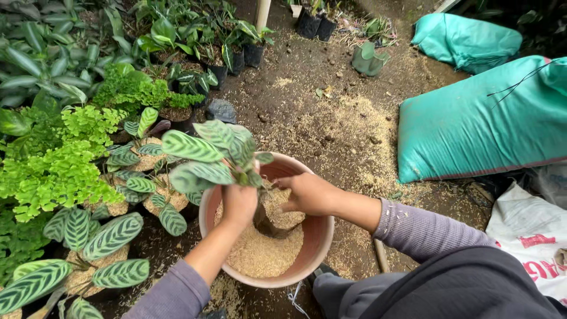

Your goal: The person sits on the ground and opens a black plastic nursery bag inside a large bucket filled with a light growing medium. They scoop the medium into the bag, take a calathea seedling, place it into the bag, add more medium around the roots, and set the potted seedling aside with other finished plants.

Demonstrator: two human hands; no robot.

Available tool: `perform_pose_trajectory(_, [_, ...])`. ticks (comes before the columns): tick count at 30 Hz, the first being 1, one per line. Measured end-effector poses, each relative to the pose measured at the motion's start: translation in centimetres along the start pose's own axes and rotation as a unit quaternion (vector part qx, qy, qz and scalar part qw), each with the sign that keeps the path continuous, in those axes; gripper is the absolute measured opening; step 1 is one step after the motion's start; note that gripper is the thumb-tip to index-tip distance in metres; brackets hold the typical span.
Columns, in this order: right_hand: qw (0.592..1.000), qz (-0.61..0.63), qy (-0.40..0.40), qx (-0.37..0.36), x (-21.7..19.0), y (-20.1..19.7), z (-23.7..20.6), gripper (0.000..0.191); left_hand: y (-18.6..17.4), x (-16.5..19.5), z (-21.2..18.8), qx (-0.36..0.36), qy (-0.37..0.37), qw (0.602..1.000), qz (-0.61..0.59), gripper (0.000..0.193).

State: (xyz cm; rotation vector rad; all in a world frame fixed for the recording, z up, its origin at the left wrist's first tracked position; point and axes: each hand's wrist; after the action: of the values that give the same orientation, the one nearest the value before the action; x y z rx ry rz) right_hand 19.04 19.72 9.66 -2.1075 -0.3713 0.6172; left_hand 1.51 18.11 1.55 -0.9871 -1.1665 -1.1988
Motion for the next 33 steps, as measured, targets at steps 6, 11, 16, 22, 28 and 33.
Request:
perform_pose_trajectory(6, [0.98, 0.068, -0.16, 0.095, 1.7, 1.4, 1.0, 0.063, 3.2, -1.4, -2.9, -0.072, 0.019, 0.995, -0.064, 0.031])
perform_pose_trajectory(11, [0.953, 0.183, -0.21, 0.122, 2.9, 2.6, 1.5, 0.054, 4.0, -1.2, -3.3, -0.066, 0.079, 0.994, 0.04, 0.042])
perform_pose_trajectory(16, [0.927, 0.222, -0.25, 0.171, 3.1, 1.2, 0.7, 0.047, 3.2, -0.1, -2.8, -0.147, 0.1, 0.984, -0.012, 0.059])
perform_pose_trajectory(22, [0.911, 0.375, -0.099, 0.142, 2.7, -1.6, -0.7, 0.029, 3.0, 0.0, -3.7, -0.24, -0.034, 0.97, 0.022, 0.075])
perform_pose_trajectory(28, [0.921, 0.37, -0.015, 0.12, 4.0, -2.7, -1.4, 0.032, 3.9, -1.0, -4.2, -0.265, -0.12, 0.956, -0.027, 0.062])
perform_pose_trajectory(33, [0.959, 0.264, 0.078, 0.068, 6.7, -3.2, -1.1, 0.042, 2.1, 0.0, -4.1, -0.227, -0.06, 0.958, 0.163, 0.045])
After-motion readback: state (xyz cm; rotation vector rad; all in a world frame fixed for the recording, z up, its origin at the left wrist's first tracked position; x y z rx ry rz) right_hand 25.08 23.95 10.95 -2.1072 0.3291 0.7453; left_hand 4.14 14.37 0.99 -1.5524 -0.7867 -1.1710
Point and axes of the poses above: each hand's wrist, its own z-axis towards the middle knuckle, its own y-axis out of the palm, x = y × z, and after that the axes turned 5 degrees about -x, right-handed
